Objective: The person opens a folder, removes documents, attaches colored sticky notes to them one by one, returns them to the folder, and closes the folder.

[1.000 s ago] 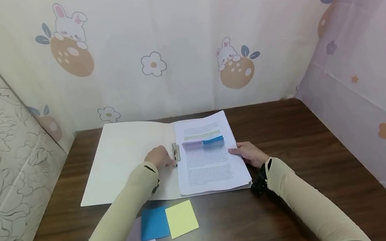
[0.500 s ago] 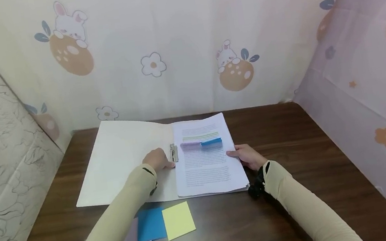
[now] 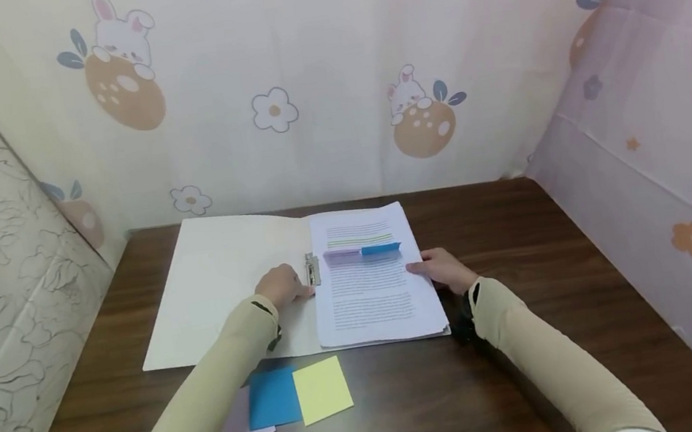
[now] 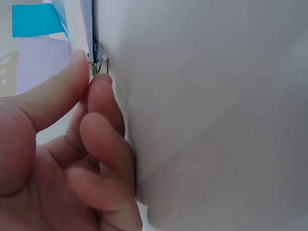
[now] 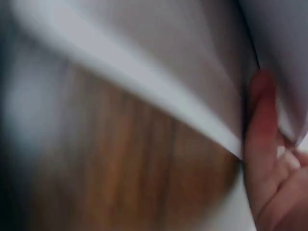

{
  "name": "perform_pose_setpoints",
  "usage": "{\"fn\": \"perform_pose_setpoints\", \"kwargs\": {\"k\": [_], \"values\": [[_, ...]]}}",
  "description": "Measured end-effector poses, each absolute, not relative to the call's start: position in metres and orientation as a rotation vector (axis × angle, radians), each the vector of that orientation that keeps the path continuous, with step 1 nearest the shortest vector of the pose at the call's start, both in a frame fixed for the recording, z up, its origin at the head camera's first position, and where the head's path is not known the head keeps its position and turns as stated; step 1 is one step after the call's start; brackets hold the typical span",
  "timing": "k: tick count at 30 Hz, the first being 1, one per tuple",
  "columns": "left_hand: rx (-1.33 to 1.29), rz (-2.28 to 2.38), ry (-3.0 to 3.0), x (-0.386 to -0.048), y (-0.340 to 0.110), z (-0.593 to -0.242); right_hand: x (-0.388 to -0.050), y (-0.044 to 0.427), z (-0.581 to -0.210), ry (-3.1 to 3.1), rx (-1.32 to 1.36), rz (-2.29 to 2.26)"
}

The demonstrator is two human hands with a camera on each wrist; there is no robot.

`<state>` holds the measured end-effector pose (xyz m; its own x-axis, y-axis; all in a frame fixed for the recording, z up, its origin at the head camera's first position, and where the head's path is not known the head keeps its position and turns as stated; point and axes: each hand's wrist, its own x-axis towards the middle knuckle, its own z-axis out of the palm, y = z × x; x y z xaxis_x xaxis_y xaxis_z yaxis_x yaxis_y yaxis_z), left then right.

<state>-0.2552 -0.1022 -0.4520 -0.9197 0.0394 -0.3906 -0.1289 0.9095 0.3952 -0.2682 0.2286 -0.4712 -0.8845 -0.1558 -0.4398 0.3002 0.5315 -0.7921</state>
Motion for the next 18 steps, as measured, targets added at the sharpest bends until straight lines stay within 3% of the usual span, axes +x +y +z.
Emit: {"fn": "perform_pose_setpoints", "kwargs": {"k": [6,18], "values": [[-0.036,0.613,2.675,-0.255,-0.103,-0.446,-0.264,0.221,-0.455,2.659,-0.002,-0.907],[0.009,0.628,2.660,-0.252,-0.102,-0.448,-0.254,0.218,-0.454,2.710,-0.084,-0.637]]}}
